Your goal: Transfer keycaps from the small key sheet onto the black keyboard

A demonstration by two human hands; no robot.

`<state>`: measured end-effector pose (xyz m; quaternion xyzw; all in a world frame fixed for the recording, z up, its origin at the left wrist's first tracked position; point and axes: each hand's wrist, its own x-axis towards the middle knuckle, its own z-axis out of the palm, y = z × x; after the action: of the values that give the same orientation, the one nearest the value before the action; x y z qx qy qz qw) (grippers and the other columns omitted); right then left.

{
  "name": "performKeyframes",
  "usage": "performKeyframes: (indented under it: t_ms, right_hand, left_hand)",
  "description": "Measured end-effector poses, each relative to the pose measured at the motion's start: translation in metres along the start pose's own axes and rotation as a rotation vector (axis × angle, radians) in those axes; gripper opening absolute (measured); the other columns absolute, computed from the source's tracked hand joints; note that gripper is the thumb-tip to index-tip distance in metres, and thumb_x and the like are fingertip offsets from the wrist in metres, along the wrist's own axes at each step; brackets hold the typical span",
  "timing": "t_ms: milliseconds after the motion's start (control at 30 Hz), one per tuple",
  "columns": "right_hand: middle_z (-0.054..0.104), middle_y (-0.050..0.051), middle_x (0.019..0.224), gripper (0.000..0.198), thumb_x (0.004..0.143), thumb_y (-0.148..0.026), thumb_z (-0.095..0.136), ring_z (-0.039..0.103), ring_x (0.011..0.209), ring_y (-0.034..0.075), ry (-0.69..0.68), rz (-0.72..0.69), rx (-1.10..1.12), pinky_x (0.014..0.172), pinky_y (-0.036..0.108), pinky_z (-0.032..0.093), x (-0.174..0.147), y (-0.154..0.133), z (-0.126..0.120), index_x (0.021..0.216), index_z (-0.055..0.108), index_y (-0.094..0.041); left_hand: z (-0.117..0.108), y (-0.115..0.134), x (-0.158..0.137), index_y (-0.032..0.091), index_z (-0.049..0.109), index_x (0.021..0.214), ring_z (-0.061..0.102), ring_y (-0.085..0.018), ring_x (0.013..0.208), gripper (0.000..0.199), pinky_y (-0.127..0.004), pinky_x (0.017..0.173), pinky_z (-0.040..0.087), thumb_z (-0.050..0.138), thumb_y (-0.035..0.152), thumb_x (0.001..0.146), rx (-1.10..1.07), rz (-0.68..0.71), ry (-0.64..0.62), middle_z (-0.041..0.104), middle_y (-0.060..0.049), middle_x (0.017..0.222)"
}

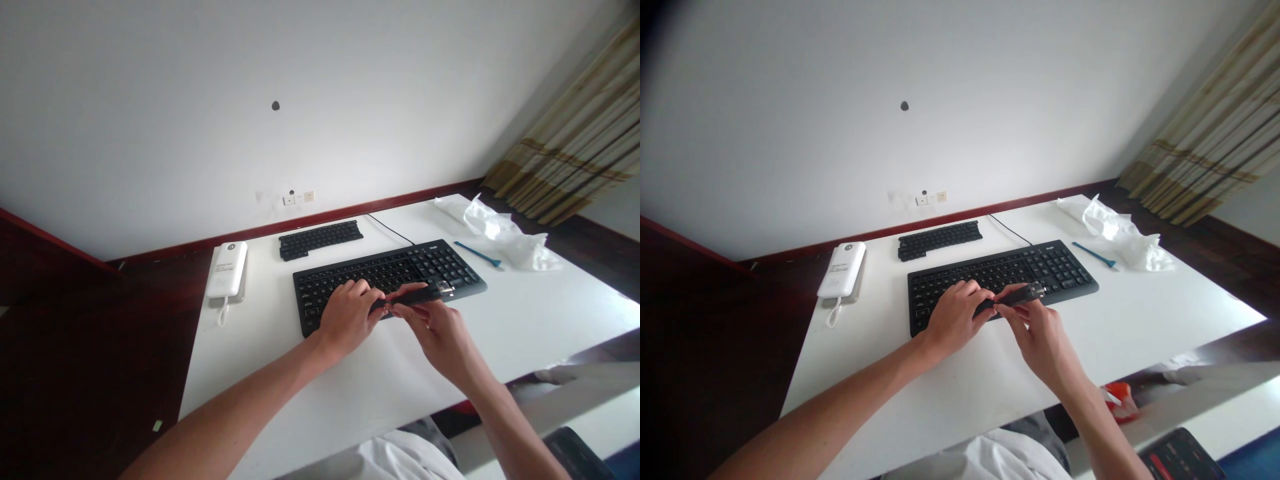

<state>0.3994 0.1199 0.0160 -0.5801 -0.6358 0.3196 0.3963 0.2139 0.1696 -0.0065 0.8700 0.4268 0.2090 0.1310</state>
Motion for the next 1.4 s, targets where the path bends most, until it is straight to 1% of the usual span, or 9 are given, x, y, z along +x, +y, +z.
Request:
performKeyframes:
  t_ms: [267, 533, 633, 767, 933, 1000, 1133, 1233, 1400]
  right_hand:
    - [0.074, 0.011, 0.119, 0.026, 0.099, -0.046, 0.061, 0.076, 0.104, 0.028, 0.067, -0.019, 0.104, 0.089, 0.038, 0.065, -0.01, 0.009, 0.004, 0.11, 0.063, -0.023]
    - [0.074, 0.012, 0.121, 0.025, 0.097, -0.041, 0.065, 0.076, 0.098, 0.025, 0.154, -0.038, 0.251, 0.087, 0.04, 0.064, -0.023, 0.034, 0.014, 0.113, 0.056, -0.025]
    - [0.071, 0.011, 0.128, 0.022, 0.099, -0.039, 0.063, 0.074, 0.107, 0.025, 0.155, -0.06, 0.257, 0.092, 0.041, 0.063, -0.026, 0.041, 0.018, 0.116, 0.056, -0.027]
    - [0.067, 0.01, 0.136, 0.018, 0.1, -0.038, 0.061, 0.068, 0.122, 0.028, 0.097, -0.072, 0.181, 0.101, 0.046, 0.059, -0.029, 0.044, 0.02, 0.116, 0.058, -0.029]
    - [0.071, 0.011, 0.128, 0.024, 0.098, -0.043, 0.065, 0.073, 0.11, 0.028, 0.139, -0.005, 0.305, 0.091, 0.044, 0.064, -0.019, 0.041, 0.015, 0.115, 0.057, -0.027]
    - [0.073, 0.011, 0.123, 0.028, 0.097, -0.044, 0.066, 0.075, 0.105, 0.028, 0.091, 0.029, 0.34, 0.09, 0.043, 0.064, -0.008, 0.038, 0.008, 0.115, 0.058, -0.025]
    - [0.074, 0.011, 0.12, 0.032, 0.095, -0.047, 0.069, 0.076, 0.103, 0.028, -0.108, 0.067, 0.327, 0.094, 0.044, 0.064, 0.017, 0.031, -0.01, 0.114, 0.062, -0.022]
    - [0.075, 0.011, 0.119, 0.035, 0.093, -0.049, 0.07, 0.076, 0.102, 0.028, -0.23, 0.093, 0.297, 0.093, 0.043, 0.065, 0.033, 0.023, -0.02, 0.114, 0.064, -0.021]
    - [0.078, 0.009, 0.111, 0.032, 0.094, -0.049, 0.066, 0.078, 0.097, 0.029, -0.271, 0.103, 0.166, 0.086, 0.041, 0.066, 0.044, 0.007, -0.02, 0.113, 0.065, -0.023]
  left_hand:
    - [-0.002, 0.0, -0.001, 0.028, 0.067, 0.118, 0.059, -0.022, 0.101, 0.02, -0.036, 0.089, 0.048, 0.065, 0.036, 0.099, -0.009, -0.001, -0.008, 0.065, -0.001, 0.107]
    - [-0.003, 0.001, 0.0, 0.027, 0.065, 0.12, 0.059, -0.022, 0.102, 0.021, -0.037, 0.088, 0.048, 0.06, 0.036, 0.102, 0.004, 0.03, -0.008, 0.065, -0.001, 0.111]
    - [-0.001, 0.001, 0.001, 0.027, 0.064, 0.119, 0.059, -0.022, 0.102, 0.019, -0.037, 0.087, 0.047, 0.059, 0.035, 0.103, 0.026, 0.041, -0.008, 0.065, -0.001, 0.111]
    - [0.002, 0.002, 0.001, 0.025, 0.064, 0.115, 0.059, -0.022, 0.102, 0.016, -0.038, 0.087, 0.047, 0.057, 0.033, 0.104, 0.07, 0.041, 0.001, 0.065, -0.002, 0.111]
    - [0.003, 0.002, 0.0, 0.024, 0.063, 0.117, 0.059, -0.023, 0.102, 0.017, -0.039, 0.088, 0.047, 0.059, 0.033, 0.103, 0.073, 0.047, 0.003, 0.065, -0.002, 0.112]
    - [0.002, 0.001, 0.0, 0.024, 0.063, 0.118, 0.059, -0.023, 0.103, 0.018, -0.039, 0.088, 0.047, 0.06, 0.034, 0.102, 0.065, 0.042, 0.002, 0.065, -0.003, 0.112]
    - [0.003, 0.0, 0.0, 0.023, 0.063, 0.118, 0.059, -0.023, 0.103, 0.02, -0.039, 0.089, 0.048, 0.063, 0.034, 0.101, 0.053, 0.033, 0.004, 0.065, -0.003, 0.111]
    - [0.003, 0.0, 0.0, 0.023, 0.063, 0.115, 0.06, -0.024, 0.104, 0.019, -0.039, 0.089, 0.048, 0.065, 0.033, 0.1, 0.039, 0.024, 0.004, 0.066, -0.003, 0.111]
    - [0.002, 0.0, 0.002, 0.022, 0.063, 0.109, 0.06, -0.024, 0.104, 0.023, -0.038, 0.09, 0.048, 0.07, 0.04, 0.096, -0.001, -0.012, 0.008, 0.066, -0.004, 0.109]
